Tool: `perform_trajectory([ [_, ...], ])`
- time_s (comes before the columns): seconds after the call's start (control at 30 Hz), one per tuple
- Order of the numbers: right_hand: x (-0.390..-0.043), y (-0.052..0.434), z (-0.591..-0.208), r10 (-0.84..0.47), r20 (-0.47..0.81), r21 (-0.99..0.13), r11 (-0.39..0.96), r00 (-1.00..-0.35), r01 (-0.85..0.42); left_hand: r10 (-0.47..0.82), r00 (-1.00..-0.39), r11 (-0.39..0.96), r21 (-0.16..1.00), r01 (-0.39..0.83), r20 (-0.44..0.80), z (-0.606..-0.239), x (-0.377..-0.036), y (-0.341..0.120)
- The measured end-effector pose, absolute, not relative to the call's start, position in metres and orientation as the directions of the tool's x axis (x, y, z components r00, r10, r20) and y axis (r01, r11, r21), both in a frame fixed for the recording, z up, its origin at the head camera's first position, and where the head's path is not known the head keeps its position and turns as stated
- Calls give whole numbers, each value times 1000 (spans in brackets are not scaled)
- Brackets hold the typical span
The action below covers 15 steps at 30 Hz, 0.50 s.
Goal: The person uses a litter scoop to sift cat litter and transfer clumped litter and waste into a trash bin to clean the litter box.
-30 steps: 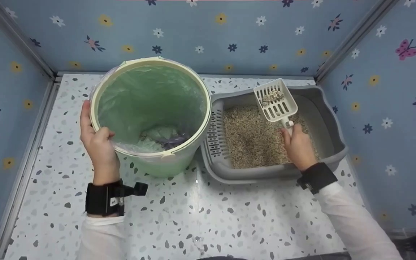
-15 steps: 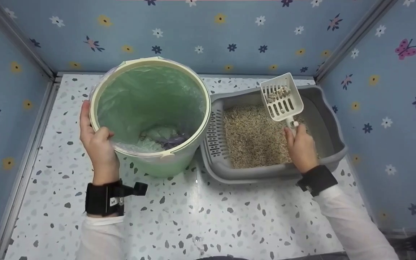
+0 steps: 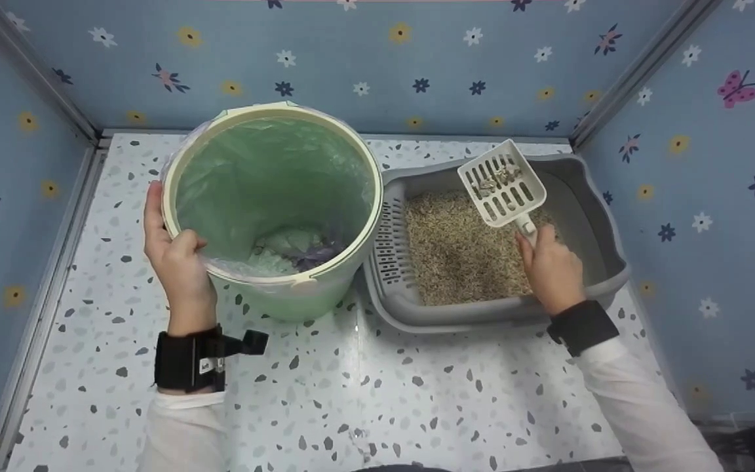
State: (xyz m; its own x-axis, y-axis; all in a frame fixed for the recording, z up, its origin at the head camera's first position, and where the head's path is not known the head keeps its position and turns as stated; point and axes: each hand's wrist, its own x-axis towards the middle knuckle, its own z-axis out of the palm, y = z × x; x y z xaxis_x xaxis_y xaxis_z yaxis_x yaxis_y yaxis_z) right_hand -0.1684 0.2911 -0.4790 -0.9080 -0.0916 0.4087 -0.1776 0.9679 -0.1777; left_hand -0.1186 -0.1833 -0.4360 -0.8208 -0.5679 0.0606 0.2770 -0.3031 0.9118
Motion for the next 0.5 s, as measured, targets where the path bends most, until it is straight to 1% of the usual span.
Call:
perform_trajectory([
  [0.23, -166, 291, -478, -136, 410, -98, 977, -902, -191, -566, -823, -292, 919, 264, 57, -435, -117, -183],
  [0.4, -164, 289, -477, -171, 448, -27, 979, -878, -204, -567, -822, -305, 914, 268, 52, -435, -116, -183],
  [0.5, -163, 288, -477, -177, 463, -18, 978, -869, -209, -568, -822, -309, 912, 271, 51, -435, -116, -183],
])
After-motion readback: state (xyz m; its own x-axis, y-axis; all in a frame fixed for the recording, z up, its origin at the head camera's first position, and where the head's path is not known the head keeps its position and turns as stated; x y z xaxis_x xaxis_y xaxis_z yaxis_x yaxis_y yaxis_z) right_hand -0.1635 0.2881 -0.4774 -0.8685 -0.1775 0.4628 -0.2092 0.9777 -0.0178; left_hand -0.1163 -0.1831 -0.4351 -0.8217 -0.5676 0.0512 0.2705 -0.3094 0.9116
